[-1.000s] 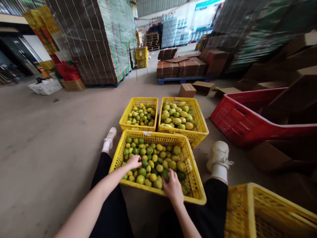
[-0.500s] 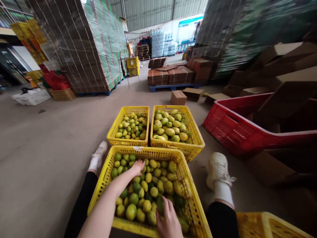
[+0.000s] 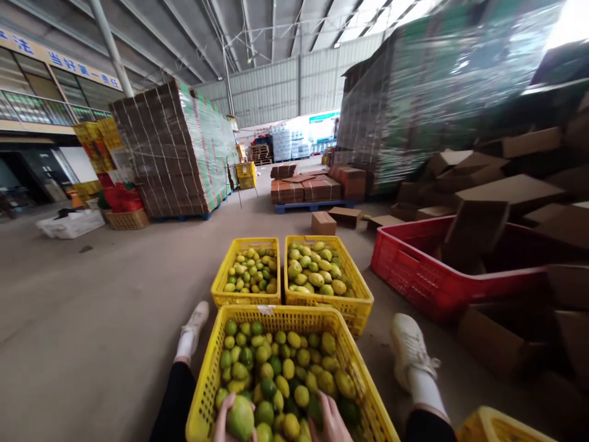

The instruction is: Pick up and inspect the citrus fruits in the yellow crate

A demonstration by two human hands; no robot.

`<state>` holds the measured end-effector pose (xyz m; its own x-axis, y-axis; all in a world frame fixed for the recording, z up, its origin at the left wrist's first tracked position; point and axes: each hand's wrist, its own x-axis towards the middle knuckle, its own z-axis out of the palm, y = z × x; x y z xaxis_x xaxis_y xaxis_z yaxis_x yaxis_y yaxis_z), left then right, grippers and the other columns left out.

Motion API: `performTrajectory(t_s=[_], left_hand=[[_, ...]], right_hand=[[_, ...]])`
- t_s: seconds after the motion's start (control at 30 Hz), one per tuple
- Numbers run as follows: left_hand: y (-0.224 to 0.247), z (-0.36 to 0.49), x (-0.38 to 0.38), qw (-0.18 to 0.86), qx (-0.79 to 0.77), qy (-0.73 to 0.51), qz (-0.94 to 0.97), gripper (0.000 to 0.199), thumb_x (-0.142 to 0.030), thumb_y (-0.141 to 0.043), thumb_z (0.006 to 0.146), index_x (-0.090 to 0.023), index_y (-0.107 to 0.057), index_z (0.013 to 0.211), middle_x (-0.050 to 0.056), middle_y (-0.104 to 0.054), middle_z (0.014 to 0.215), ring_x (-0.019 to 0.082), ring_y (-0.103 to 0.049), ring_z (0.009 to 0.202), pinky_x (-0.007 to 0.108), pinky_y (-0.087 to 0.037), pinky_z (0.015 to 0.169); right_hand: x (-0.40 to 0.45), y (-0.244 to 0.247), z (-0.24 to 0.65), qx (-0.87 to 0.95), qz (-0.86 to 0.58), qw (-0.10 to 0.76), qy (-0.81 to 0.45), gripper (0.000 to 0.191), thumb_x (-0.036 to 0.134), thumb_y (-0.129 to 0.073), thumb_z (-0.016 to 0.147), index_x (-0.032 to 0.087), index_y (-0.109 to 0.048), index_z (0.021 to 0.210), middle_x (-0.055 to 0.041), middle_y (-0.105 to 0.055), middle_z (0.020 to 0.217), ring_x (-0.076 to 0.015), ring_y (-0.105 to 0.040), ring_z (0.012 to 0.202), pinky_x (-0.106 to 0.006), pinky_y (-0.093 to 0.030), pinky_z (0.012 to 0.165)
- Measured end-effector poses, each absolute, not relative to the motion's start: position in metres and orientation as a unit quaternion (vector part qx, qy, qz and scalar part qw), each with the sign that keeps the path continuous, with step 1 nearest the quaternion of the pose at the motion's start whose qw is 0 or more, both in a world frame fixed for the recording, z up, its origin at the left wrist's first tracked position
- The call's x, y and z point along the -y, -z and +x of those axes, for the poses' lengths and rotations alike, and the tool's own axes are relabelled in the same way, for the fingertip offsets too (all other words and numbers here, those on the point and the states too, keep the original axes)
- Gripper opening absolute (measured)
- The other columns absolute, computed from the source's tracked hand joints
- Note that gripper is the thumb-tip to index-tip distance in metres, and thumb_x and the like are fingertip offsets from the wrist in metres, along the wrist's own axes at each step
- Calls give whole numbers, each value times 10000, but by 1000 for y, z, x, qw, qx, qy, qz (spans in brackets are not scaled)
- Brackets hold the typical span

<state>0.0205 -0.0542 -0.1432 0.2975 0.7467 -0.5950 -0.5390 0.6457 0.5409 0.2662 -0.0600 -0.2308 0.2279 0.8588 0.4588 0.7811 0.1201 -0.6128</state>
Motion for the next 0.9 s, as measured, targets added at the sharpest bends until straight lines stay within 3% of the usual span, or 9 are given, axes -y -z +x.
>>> performTrajectory(t_s=[0.13, 0.2, 0.33, 0.43, 0.6, 0.77, 0.9], left_hand=[[90, 20, 83, 784, -405, -465, -73, 395, -559, -593, 648, -180, -566, 756, 81, -622, 582, 216, -602, 536, 337, -488, 534], [63, 19, 91, 772, -370, -506, -104, 370, -529, -563, 686, -173, -563, 787, 85, -638, 636, 202, -613, 573, 351, -517, 622], [30, 8, 99, 748, -318, -574, -97, 291, -454, -494, 736, -175, -564, 779, 83, -650, 695, 192, -636, 648, 345, -533, 709], [23, 0, 102, 717, -328, -611, -73, 214, -367, -505, 736, -176, -568, 808, 74, -662, 742, 172, -638, 648, 326, -536, 715], [19, 4, 106, 692, -378, -615, -13, 234, -371, -501, 760, -217, -566, 924, 21, -640, 680, 158, -619, 559, 333, -533, 618], [3, 21, 117, 717, -417, -558, 5, 399, -549, -433, 787, -168, -551, 794, 27, -608, 624, 156, -600, 507, 302, -502, 517], [-12, 25, 128, 710, -420, -563, 60, 506, -622, -446, 753, -137, -573, 818, 45, -626, 663, 149, -598, 518, 279, -495, 488]], right_hand=[[70, 190, 253, 565, -670, 468, -112, 341, 317, -526, 727, 193, -520, 1044, -117, -622, 1026, -289, -640, 922, -411, -522, 791], [79, 171, 246, 512, -660, 533, -136, 407, 405, -611, 665, 196, -509, 1000, -94, -624, 981, -286, -628, 919, -412, -507, 812], [102, 137, 225, 296, -661, 663, -188, 528, 511, -681, 572, 177, -493, 934, -64, -596, 875, -245, -624, 771, -354, -527, 679], [119, 112, 209, 244, -588, 716, -285, 547, 483, -694, 582, 170, -518, 994, -65, -605, 920, -225, -609, 802, -302, -514, 636], [133, 74, 183, 204, -476, 729, -448, 452, 434, -629, 651, 192, -571, 1028, -58, -616, 990, -200, -599, 793, -275, -497, 584], [138, 43, 155, 230, -456, 684, -521, 292, 428, -621, 687, 231, -621, 903, -28, -594, 1059, -175, -587, 819, -260, -497, 606], [145, 18, 137, 200, -430, 673, -568, 272, 441, -604, 710, 228, -619, 879, -17, -619, 896, -158, -579, 791, -224, -469, 578]])
